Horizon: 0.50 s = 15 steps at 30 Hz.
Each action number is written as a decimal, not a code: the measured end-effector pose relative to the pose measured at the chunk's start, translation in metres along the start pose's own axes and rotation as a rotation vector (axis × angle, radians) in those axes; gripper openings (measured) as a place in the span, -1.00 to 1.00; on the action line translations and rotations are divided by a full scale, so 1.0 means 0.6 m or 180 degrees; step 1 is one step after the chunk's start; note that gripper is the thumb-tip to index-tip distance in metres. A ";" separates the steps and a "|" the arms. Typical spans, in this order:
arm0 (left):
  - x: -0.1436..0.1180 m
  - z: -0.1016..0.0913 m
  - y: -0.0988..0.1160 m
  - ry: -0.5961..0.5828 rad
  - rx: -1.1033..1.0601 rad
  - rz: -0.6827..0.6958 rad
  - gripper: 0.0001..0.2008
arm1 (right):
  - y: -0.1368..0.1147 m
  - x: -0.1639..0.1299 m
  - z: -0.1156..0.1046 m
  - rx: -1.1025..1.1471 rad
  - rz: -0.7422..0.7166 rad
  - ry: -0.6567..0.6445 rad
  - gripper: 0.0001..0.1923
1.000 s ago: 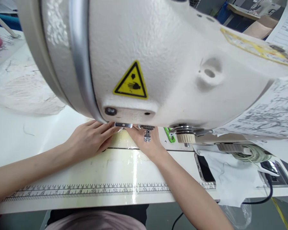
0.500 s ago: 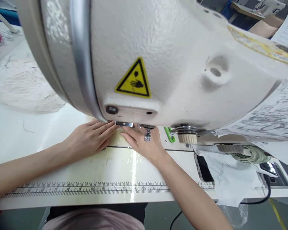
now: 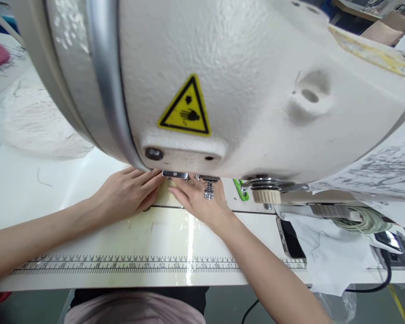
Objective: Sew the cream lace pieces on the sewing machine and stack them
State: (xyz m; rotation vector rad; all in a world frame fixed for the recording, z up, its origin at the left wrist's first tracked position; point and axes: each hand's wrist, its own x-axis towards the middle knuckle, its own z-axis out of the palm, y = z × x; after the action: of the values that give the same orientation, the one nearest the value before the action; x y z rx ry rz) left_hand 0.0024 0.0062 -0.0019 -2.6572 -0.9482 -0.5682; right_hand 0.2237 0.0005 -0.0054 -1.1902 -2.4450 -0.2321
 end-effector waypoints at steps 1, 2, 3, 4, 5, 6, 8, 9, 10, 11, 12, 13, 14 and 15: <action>0.000 0.000 0.000 -0.0030 -0.0009 -0.0024 -0.65 | -0.001 0.001 -0.001 -0.0018 0.0007 -0.0039 -0.69; 0.000 0.000 0.000 -0.0060 -0.0021 -0.0052 -0.65 | -0.001 0.001 -0.001 -0.0038 0.0019 -0.0069 -0.68; 0.001 0.000 0.000 -0.0082 -0.0036 -0.0077 -0.64 | -0.001 0.001 -0.001 -0.0056 0.0018 -0.0098 -0.66; 0.001 0.000 0.001 -0.0100 -0.0051 -0.0098 -0.64 | -0.002 0.001 -0.001 -0.0076 0.0010 -0.0122 -0.65; 0.002 0.000 0.001 -0.0116 -0.0064 -0.0113 -0.64 | -0.002 0.001 0.000 -0.0100 -0.0001 -0.0128 -0.64; 0.002 0.000 0.001 -0.0130 -0.0072 -0.0125 -0.64 | -0.002 0.001 0.000 -0.0121 -0.0012 -0.0128 -0.63; 0.003 0.000 0.001 -0.0150 -0.0073 -0.0141 -0.64 | -0.002 0.001 0.002 -0.0169 -0.0001 -0.0115 -0.62; 0.003 0.000 0.001 -0.0155 -0.0071 -0.0148 -0.64 | -0.002 0.001 0.003 -0.0181 0.0003 -0.0107 -0.62; 0.003 0.000 0.001 -0.0159 -0.0069 -0.0155 -0.63 | -0.002 0.001 0.003 -0.0191 0.0009 -0.0097 -0.63; 0.002 0.000 0.001 -0.0159 -0.0068 -0.0162 -0.63 | -0.002 0.000 0.004 -0.0204 0.0007 -0.0091 -0.63; 0.002 0.001 0.001 -0.0159 -0.0070 -0.0170 -0.63 | -0.002 0.000 0.004 -0.0216 0.0002 -0.0083 -0.64; 0.001 0.001 0.001 -0.0159 -0.0077 -0.0179 -0.63 | -0.001 0.000 0.004 -0.0218 -0.0005 -0.0080 -0.64; 0.001 0.002 0.001 -0.0162 -0.0087 -0.0185 -0.62 | 0.000 -0.001 0.004 -0.0196 -0.0013 -0.0081 -0.65; 0.001 0.002 0.000 -0.0166 -0.0100 -0.0189 -0.62 | 0.001 -0.001 0.004 -0.0152 -0.0006 -0.0084 -0.66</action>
State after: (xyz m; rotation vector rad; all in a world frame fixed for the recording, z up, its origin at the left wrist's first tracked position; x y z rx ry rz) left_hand 0.0033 0.0067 -0.0029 -2.6916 -1.0443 -0.5335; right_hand 0.2239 0.0013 -0.0080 -1.2184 -2.4765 -0.2787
